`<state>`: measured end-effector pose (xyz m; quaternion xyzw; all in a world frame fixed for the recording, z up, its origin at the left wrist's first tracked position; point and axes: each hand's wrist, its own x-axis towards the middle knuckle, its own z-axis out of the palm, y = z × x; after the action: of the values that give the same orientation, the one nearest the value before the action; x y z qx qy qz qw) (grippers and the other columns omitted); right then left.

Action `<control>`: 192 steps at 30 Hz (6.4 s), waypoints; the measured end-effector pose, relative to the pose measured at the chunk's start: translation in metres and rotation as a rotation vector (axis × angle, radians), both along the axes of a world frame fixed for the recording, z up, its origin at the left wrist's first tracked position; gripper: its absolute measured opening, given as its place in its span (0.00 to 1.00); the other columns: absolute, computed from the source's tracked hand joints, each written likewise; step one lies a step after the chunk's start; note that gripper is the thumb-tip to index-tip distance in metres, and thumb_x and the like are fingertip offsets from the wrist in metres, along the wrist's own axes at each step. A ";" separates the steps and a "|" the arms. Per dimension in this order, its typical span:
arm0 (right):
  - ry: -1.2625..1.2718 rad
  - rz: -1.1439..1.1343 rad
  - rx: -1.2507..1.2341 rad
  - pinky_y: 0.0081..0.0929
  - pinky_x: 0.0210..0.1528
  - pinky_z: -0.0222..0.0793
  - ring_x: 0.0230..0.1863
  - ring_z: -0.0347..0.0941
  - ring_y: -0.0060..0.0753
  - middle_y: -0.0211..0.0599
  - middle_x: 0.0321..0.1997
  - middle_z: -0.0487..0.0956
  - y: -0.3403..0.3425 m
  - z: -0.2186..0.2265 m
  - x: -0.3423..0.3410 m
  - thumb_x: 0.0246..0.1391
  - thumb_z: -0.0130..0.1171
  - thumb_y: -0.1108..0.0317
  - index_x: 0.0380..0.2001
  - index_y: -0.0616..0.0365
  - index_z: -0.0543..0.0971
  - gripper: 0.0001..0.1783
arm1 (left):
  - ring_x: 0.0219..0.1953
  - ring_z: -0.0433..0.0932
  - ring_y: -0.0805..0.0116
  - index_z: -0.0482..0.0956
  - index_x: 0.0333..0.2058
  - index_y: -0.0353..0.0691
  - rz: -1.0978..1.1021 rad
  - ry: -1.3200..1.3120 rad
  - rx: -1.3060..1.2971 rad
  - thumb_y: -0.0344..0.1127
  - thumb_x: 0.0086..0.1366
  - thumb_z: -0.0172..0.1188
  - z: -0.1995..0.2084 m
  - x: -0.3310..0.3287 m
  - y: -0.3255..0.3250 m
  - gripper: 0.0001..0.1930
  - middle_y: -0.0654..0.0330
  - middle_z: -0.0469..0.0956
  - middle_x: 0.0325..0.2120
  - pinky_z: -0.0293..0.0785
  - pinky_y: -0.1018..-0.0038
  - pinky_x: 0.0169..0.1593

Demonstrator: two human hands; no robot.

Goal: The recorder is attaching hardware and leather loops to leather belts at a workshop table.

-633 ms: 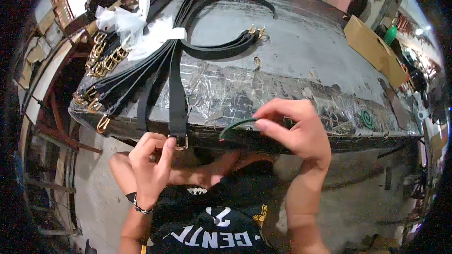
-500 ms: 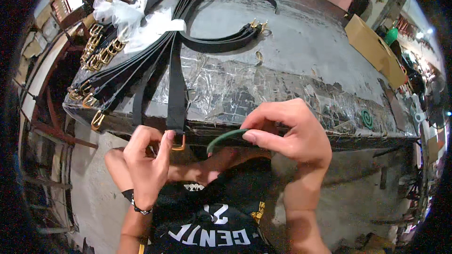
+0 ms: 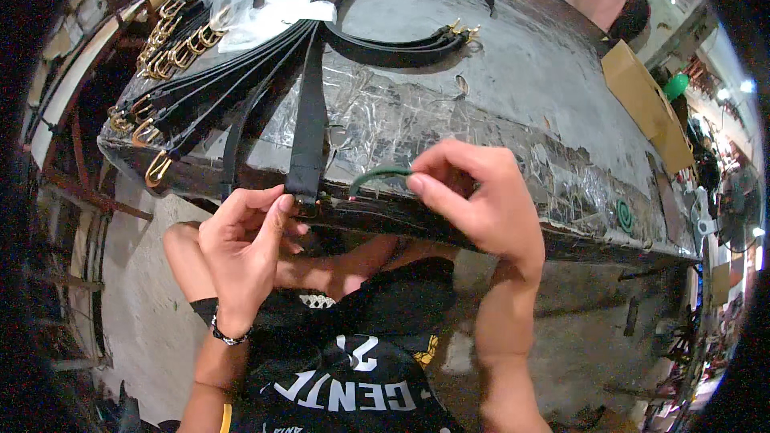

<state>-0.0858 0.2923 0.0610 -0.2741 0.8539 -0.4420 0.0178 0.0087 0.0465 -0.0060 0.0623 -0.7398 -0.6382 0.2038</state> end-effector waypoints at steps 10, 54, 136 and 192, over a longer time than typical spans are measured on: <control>0.375 0.006 -0.526 0.33 0.50 0.76 0.45 0.82 0.40 0.53 0.47 0.84 -0.052 -0.052 0.021 0.52 0.64 0.79 0.34 0.66 0.80 0.05 | 0.33 0.86 0.72 0.78 0.40 0.26 0.006 0.186 0.151 0.23 0.71 0.58 -0.018 0.002 0.007 0.04 0.56 0.84 0.30 0.85 0.77 0.34; 0.362 -0.153 -0.591 0.29 0.51 0.74 0.44 0.80 0.33 0.48 0.43 0.84 -0.046 -0.046 0.018 0.57 0.63 0.78 0.36 0.67 0.80 0.04 | 0.15 0.80 0.63 0.69 0.34 0.36 0.008 0.084 -0.366 0.42 0.63 0.72 0.005 -0.015 0.012 0.20 0.56 0.76 0.13 0.74 0.69 0.20; 0.412 -0.062 -0.343 0.24 0.41 0.76 0.36 0.80 0.27 0.41 0.39 0.85 -0.066 -0.046 0.010 0.55 0.64 0.77 0.33 0.64 0.81 0.03 | 0.13 0.73 0.79 0.71 0.36 0.34 -0.028 -0.023 -0.050 0.31 0.66 0.67 0.001 -0.021 -0.002 0.12 0.59 0.75 0.12 0.63 0.76 0.18; 0.483 -0.050 -0.306 0.33 0.47 0.75 0.40 0.81 0.40 0.46 0.41 0.86 -0.039 -0.056 0.025 0.48 0.65 0.79 0.31 0.62 0.80 0.06 | 0.23 0.78 0.58 0.74 0.40 0.28 0.063 0.693 -0.571 0.17 0.62 0.62 -0.041 -0.021 -0.004 0.09 0.51 0.79 0.28 0.73 0.68 0.26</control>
<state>-0.0611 0.2529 0.0048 -0.3499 0.7632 -0.4880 -0.2387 -0.0122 0.0429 -0.0466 -0.1914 -0.7721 -0.3853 0.4678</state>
